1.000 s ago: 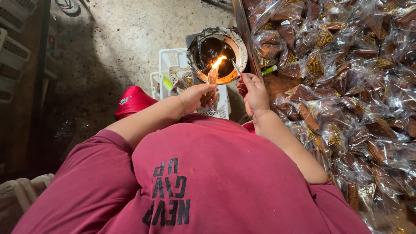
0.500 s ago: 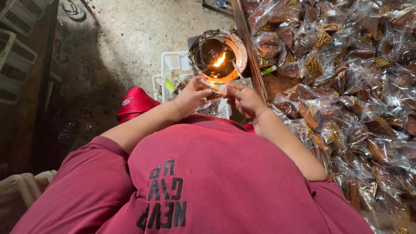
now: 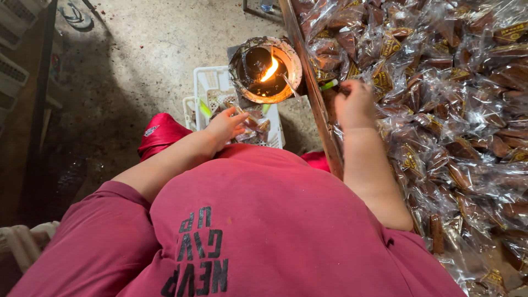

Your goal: Sealing plastic food bags by folding the top and passing it over a small flame.

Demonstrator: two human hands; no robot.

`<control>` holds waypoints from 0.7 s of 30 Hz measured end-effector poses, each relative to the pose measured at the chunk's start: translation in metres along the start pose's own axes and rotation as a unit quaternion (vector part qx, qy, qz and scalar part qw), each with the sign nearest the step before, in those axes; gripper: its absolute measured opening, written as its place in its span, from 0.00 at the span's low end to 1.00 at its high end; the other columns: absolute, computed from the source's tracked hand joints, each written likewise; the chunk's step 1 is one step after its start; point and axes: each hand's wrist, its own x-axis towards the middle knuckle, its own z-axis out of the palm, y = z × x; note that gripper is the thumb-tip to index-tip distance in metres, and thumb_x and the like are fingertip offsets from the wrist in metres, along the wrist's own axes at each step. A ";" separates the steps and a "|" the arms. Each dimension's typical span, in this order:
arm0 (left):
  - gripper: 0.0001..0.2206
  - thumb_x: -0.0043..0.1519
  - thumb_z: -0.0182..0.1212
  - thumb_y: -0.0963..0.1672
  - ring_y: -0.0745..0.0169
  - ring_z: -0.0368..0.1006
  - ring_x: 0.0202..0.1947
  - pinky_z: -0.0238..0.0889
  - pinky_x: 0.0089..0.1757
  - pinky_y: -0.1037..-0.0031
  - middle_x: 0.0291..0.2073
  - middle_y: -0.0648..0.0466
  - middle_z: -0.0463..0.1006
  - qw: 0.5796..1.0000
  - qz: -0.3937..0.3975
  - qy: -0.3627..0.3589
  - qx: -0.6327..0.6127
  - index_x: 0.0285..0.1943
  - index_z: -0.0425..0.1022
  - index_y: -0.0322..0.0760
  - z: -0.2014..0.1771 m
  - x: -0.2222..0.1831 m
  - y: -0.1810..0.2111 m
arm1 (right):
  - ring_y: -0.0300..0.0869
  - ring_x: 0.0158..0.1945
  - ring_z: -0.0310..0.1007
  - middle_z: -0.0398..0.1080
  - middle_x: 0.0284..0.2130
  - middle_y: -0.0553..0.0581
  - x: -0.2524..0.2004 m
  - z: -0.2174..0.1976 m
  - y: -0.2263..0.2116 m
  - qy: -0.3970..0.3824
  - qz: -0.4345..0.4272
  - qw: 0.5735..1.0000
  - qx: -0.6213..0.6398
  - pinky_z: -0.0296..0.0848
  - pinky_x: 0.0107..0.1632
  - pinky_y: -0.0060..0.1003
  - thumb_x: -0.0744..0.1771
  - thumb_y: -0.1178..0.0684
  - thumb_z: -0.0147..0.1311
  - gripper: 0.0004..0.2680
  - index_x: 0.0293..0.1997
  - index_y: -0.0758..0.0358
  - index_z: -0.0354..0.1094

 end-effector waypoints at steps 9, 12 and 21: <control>0.31 0.61 0.69 0.51 0.57 0.74 0.50 0.73 0.50 0.63 0.54 0.50 0.75 0.991 0.006 -0.010 0.137 0.72 0.65 0.40 0.000 0.013 -0.012 | 0.56 0.65 0.58 0.62 0.60 0.43 0.008 -0.050 0.018 -0.234 0.221 0.918 -0.231 0.61 0.65 0.55 0.65 0.40 0.59 0.10 0.51 0.34 0.74; 0.29 0.61 0.69 0.51 0.59 0.75 0.47 0.75 0.46 0.65 0.52 0.49 0.77 0.988 0.025 -0.014 0.153 0.70 0.68 0.40 0.002 0.006 -0.007 | 0.58 0.59 0.65 0.62 0.57 0.50 0.008 -0.051 0.010 -0.138 0.283 0.935 -0.163 0.71 0.57 0.53 0.64 0.46 0.62 0.15 0.55 0.35 0.67; 0.25 0.60 0.70 0.48 0.66 0.79 0.43 0.76 0.41 0.77 0.49 0.52 0.78 0.989 0.093 -0.052 0.106 0.67 0.71 0.42 0.013 -0.009 0.001 | 0.52 0.64 0.64 0.63 0.57 0.46 0.000 -0.044 -0.019 -0.145 0.205 0.943 -0.216 0.68 0.63 0.48 0.65 0.38 0.58 0.15 0.58 0.34 0.70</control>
